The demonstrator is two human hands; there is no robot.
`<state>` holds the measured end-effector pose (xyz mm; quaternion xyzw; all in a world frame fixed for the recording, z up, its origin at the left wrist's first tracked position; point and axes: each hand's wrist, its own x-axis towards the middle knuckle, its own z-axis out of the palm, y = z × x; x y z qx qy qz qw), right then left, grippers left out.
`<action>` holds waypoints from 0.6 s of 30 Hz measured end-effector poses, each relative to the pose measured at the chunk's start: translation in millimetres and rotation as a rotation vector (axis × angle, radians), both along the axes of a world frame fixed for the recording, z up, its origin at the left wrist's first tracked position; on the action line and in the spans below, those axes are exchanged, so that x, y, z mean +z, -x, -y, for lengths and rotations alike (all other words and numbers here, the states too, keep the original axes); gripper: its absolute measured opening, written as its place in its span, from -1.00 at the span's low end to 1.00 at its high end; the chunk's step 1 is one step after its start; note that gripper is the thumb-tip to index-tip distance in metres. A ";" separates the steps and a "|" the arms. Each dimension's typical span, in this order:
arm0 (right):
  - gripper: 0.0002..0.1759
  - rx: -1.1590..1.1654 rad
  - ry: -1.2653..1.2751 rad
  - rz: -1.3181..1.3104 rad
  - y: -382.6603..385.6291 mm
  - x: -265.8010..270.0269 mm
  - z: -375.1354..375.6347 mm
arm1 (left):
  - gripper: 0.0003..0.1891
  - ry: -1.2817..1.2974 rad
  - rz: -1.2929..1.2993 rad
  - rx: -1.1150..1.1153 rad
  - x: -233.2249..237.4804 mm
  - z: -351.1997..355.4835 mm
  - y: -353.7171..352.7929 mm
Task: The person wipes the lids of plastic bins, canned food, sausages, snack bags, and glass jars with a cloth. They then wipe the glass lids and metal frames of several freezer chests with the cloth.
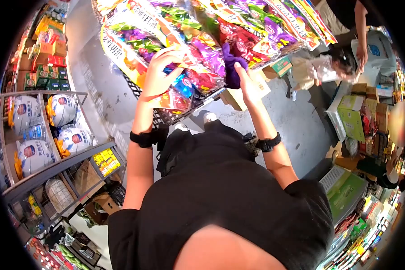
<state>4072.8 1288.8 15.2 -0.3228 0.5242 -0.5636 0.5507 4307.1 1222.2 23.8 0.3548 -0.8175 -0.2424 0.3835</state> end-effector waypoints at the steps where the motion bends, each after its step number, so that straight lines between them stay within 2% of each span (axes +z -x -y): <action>1: -0.64 0.018 0.057 0.003 -3.7 6.1 0.6 | -0.86 -0.013 -0.005 0.016 -3.1 0.2 0.1; 3: -0.63 0.091 0.012 -0.090 -12.4 26.9 4.2 | -0.86 -0.008 -0.003 0.014 -1.5 -1.8 -0.2; 5: -0.62 0.145 0.290 -0.306 -18.7 3.4 27.9 | -0.86 0.051 -0.025 -0.005 -7.4 1.8 -0.8; 7: -0.62 0.177 0.487 -0.697 -21.3 5.8 40.7 | -0.87 0.061 -0.067 0.014 -10.2 2.1 -0.1; 9: -0.61 0.179 0.438 -0.406 -18.9 -8.6 55.0 | -0.87 0.094 -0.044 0.033 -10.4 1.2 -0.4; 10: -0.57 0.141 0.232 -0.214 -20.8 -1.0 48.9 | -0.87 0.087 -0.030 0.024 -7.1 -0.2 -0.7; 11: -0.52 0.143 -0.028 -0.225 -8.4 -13.0 50.6 | -0.86 0.082 -0.019 0.015 -4.4 -1.4 -1.4; 13: -0.49 0.139 -0.042 -0.197 -2.6 -22.0 36.7 | -0.86 0.083 -0.028 0.012 -8.4 -0.2 -2.7; 15: -0.57 -0.054 -0.003 -0.260 0.5 -29.8 18.6 | -0.86 0.048 -0.082 0.004 -10.2 0.2 -4.6; 17: -0.57 0.006 0.216 -0.163 -19.8 5.3 -12.0 | -0.87 0.008 -0.104 0.024 -10.7 -3.1 -6.7; 18: -0.59 0.115 0.333 -0.311 -28.3 20.2 -22.0 | -0.86 0.051 -0.068 0.038 -15.5 -1.1 -7.1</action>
